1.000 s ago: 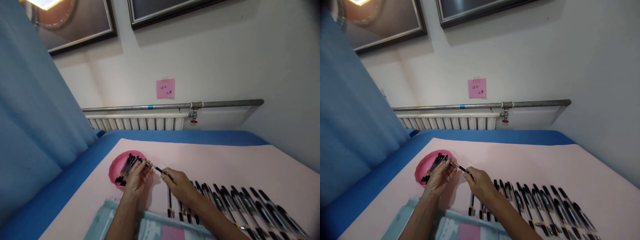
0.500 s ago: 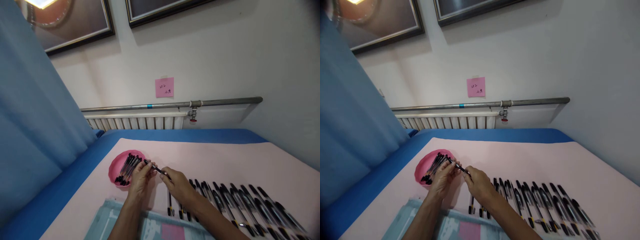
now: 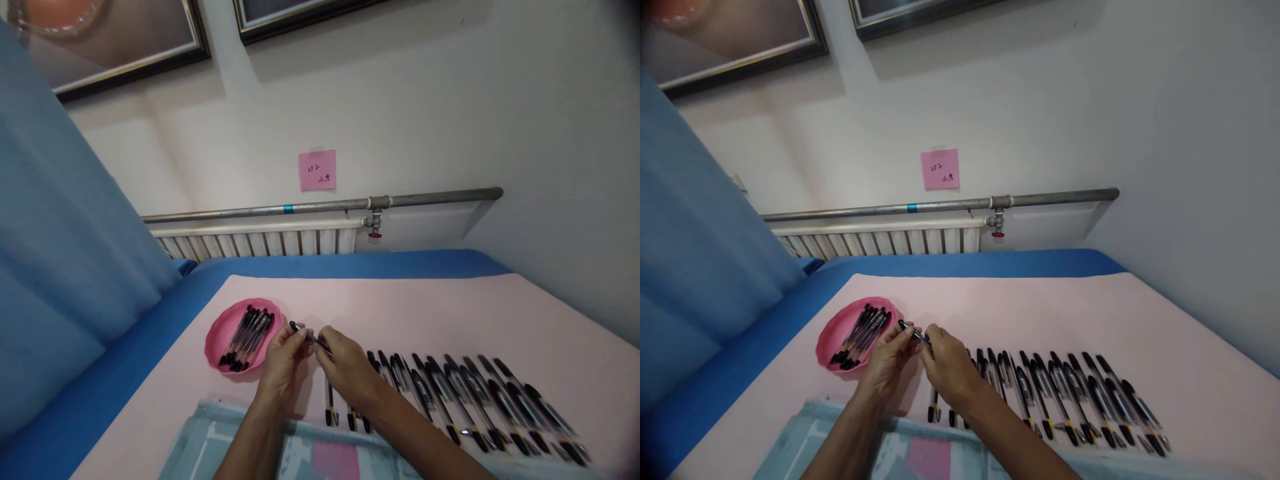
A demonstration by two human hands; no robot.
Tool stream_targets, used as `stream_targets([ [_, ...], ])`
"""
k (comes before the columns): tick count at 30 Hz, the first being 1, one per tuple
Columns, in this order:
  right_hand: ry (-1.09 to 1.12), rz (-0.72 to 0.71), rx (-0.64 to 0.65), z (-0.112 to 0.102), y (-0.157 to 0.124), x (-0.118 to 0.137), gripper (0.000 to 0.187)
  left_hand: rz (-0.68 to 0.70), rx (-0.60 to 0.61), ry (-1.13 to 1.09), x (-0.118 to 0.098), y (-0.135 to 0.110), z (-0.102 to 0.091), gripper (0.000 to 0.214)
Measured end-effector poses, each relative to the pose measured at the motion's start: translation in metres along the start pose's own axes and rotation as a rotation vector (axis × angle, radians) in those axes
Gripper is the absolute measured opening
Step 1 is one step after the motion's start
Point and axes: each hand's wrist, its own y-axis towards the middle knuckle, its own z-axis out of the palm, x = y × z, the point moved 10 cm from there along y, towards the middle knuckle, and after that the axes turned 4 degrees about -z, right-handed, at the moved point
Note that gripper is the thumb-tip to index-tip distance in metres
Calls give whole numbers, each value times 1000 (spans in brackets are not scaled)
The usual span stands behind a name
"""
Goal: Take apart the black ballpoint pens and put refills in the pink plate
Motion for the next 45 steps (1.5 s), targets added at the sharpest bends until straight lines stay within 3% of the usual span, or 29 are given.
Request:
stream_targets([
  [4,57,43,-4,2,-1,-8,7,-10,25,17,2,1,2,28],
  [11,355,298,10,15,0,-33,6,21,55,73,6,-2,10,27],
  [14,400,277,-18,12,2,-28,7,42,99,146,7,-5,21,28],
  [16,400,210,-8,9,5,-20,10,100,83,179,-5,-5,19,29],
  [18,350,145,2,6,7,-14,14,213,-24,206,-32,-6,2,30],
  [21,247,119,-7,2,8,-16,17,426,-280,338,-89,-14,-40,30],
  [24,188,102,15,3,8,-21,15,504,-581,758,-129,-20,-75,30],
  [26,158,82,30,3,9,-22,14,480,-666,1098,-138,-14,-83,28],
  [29,127,64,16,-3,10,-24,13,360,-673,1477,-128,7,-90,28],
  [33,116,53,-32,-17,13,-28,12,295,-659,1584,-117,24,-97,31],
  [37,101,97,-48,-25,16,-38,12,322,-677,1622,-120,22,-87,35],
  [40,32,116,-59,-30,17,-49,13,413,-647,1630,-115,8,-59,32],
  [43,-99,153,-62,-34,16,-66,14,569,-423,1581,-88,-8,-11,24],
  [45,-156,185,-66,-38,16,-77,15,513,-184,1542,-53,-13,14,19],
])
